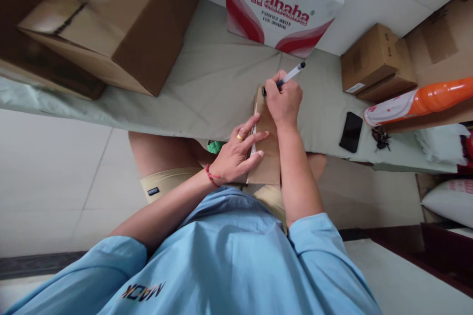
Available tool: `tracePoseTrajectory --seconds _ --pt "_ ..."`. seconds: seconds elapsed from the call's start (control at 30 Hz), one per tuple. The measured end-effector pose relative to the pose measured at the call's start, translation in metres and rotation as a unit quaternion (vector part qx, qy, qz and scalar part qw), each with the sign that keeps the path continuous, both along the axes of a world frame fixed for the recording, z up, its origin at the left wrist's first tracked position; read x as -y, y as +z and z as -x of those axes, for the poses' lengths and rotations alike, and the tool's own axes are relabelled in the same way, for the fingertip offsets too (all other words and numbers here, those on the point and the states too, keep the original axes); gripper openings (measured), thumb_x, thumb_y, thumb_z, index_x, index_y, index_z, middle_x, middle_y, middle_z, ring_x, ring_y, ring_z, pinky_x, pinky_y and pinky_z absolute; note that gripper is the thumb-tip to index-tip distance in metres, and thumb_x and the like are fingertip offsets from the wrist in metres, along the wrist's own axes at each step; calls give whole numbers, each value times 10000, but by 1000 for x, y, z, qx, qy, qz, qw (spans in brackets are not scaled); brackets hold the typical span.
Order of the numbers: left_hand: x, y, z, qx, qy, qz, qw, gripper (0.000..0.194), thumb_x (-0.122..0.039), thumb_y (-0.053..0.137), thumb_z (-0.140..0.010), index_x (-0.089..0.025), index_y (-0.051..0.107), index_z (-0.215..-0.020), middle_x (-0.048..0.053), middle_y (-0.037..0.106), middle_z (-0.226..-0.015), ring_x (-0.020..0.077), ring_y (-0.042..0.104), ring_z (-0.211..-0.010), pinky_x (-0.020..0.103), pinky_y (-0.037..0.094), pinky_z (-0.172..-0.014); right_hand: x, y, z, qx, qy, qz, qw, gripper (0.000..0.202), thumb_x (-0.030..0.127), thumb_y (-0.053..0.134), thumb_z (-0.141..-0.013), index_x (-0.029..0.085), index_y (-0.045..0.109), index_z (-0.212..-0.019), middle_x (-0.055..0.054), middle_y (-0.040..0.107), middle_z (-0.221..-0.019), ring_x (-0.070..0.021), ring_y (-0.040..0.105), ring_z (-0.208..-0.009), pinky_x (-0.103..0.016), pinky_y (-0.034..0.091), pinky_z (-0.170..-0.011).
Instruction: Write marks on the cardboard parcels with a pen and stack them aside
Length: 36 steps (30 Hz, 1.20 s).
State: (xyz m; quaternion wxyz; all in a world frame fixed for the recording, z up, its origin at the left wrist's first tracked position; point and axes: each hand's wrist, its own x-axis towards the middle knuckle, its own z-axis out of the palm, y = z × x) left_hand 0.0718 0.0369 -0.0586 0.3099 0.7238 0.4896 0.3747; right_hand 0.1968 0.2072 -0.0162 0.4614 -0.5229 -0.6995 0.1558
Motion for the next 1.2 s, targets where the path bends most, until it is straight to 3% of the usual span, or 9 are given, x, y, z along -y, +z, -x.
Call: tracePoseTrajectory --seconds 0.33,0.9,1.2 --pt "-1 0 1 -3 -7 -22 1000 534 -455 507 -1070 -220 627 -1534 132 265 -1849 384 392 -1591 563 383 -1281 -9 -8 -6 -30 8 14 999 274 368 513 -1071 229 615 -858 66 484 -654 -113 574 -637 -239 434 -648" --pt "0 -1 1 -3 -1 -13 1000 522 -457 524 -1061 -254 631 -1529 98 261 -1854 388 400 -1585 570 401 -1271 -14 -14 -8 -17 29 23 999 193 284 545 -1055 232 636 -893 66 515 -676 -114 590 -664 -241 465 -709" --pt "0 0 1 -7 -1 -11 1000 532 -451 522 -1061 -248 630 -1540 91 258 -1856 402 414 -1556 575 424 -1247 -14 -13 -8 -5 34 36 999 219 338 528 -1063 229 646 -915 50 552 -706 -122 622 -699 -242 472 -702"
